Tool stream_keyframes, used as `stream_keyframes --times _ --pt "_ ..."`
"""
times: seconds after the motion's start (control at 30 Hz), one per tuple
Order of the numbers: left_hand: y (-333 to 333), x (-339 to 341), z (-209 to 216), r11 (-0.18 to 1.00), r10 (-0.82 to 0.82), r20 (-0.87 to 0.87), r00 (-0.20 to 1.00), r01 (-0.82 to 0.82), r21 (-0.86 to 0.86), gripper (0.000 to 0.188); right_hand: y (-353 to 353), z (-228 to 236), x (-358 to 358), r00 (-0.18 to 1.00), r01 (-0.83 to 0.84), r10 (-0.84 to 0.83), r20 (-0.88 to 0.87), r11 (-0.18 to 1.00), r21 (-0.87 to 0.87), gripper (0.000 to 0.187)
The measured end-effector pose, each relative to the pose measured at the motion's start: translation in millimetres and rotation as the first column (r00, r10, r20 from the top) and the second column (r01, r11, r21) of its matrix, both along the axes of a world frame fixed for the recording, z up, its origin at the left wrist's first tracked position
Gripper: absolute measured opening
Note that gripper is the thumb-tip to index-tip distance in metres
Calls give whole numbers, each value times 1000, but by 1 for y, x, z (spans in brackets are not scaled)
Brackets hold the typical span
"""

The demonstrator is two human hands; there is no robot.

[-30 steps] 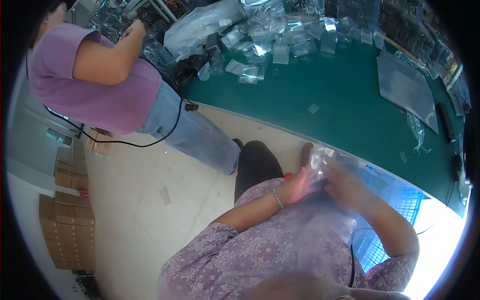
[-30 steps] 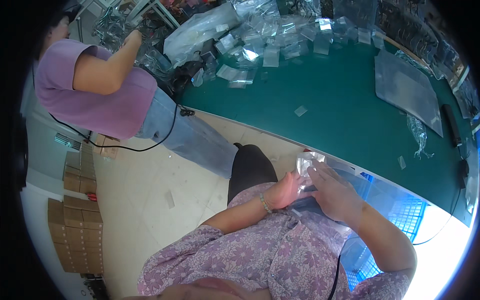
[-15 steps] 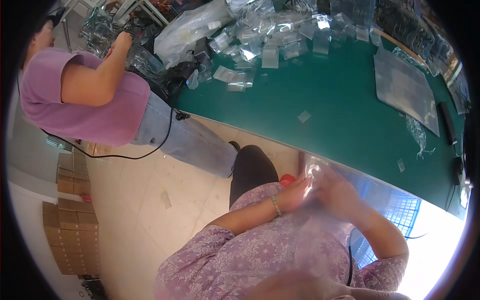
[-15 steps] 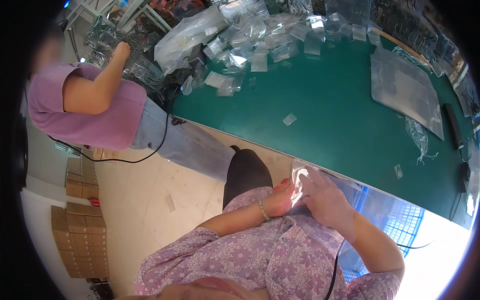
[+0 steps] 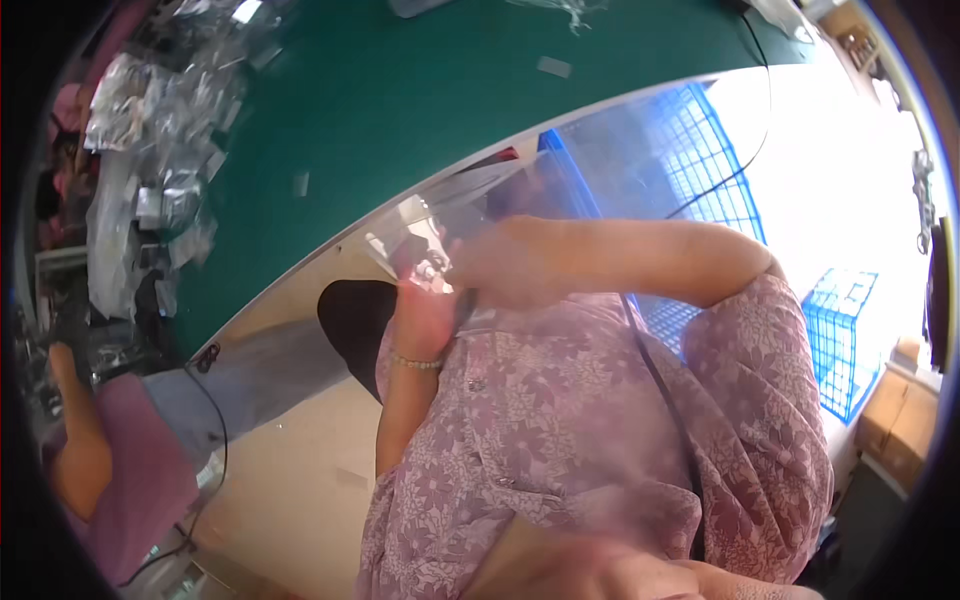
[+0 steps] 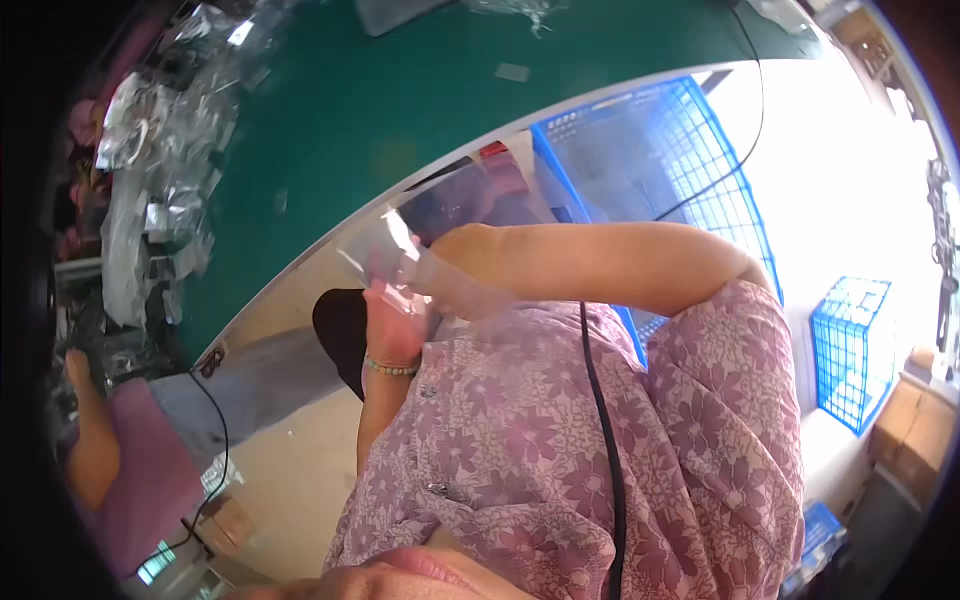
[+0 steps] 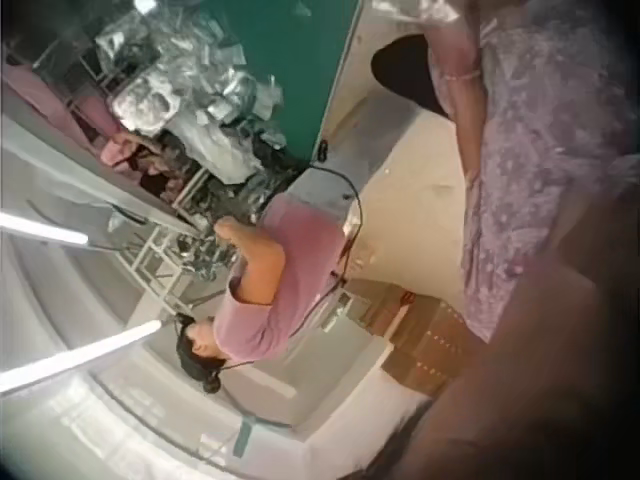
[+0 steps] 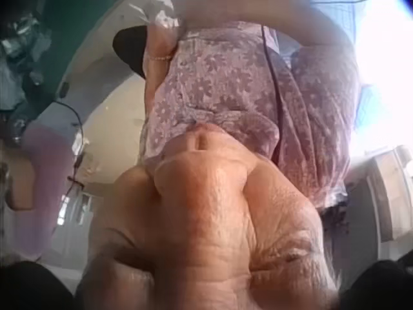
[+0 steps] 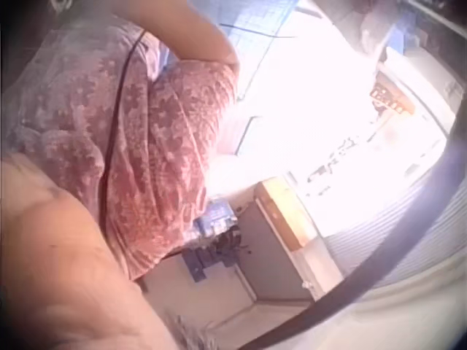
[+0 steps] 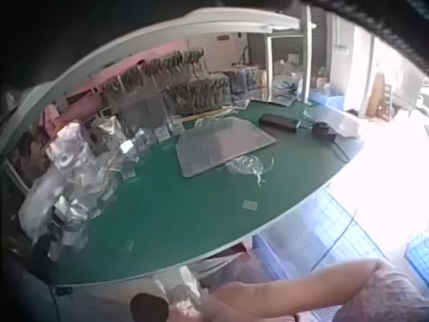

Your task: Packing small hardware items into plastic bags at a workstation.

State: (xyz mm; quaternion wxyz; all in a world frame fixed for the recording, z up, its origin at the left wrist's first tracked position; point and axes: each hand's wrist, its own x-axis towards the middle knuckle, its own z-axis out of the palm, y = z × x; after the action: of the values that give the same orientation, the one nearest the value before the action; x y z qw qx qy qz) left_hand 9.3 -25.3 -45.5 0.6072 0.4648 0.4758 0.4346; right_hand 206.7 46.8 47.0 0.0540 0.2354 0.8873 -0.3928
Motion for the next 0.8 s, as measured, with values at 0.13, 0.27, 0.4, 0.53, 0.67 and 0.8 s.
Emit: stream_keyframes --times 0.13,0.27,0.4,0.53,0.67,0.8 --pt "-1 3 -4 985 88 741 666 50 -162 96 -47 40 76 631 547 -242 -737 813 202 33" --pt "3 19 5 984 4 605 796 105 -146 100 -107 40 138 431 875 -444 -786 417 244 93" --pt "7 56 25 979 -151 435 888 194 -56 107 -167 15 148 303 884 -707 -639 458 -87 109" --pt "22 100 54 955 -267 276 923 293 -54 121 -197 8 168 -17 886 -852 -523 230 -402 116" --pt "40 151 63 886 -430 216 876 456 -83 118 -209 6 201 -53 918 -715 -697 240 -316 113" --pt "41 216 78 797 -596 245 765 600 67 111 -220 16 235 -264 964 -649 -714 -163 -209 88"
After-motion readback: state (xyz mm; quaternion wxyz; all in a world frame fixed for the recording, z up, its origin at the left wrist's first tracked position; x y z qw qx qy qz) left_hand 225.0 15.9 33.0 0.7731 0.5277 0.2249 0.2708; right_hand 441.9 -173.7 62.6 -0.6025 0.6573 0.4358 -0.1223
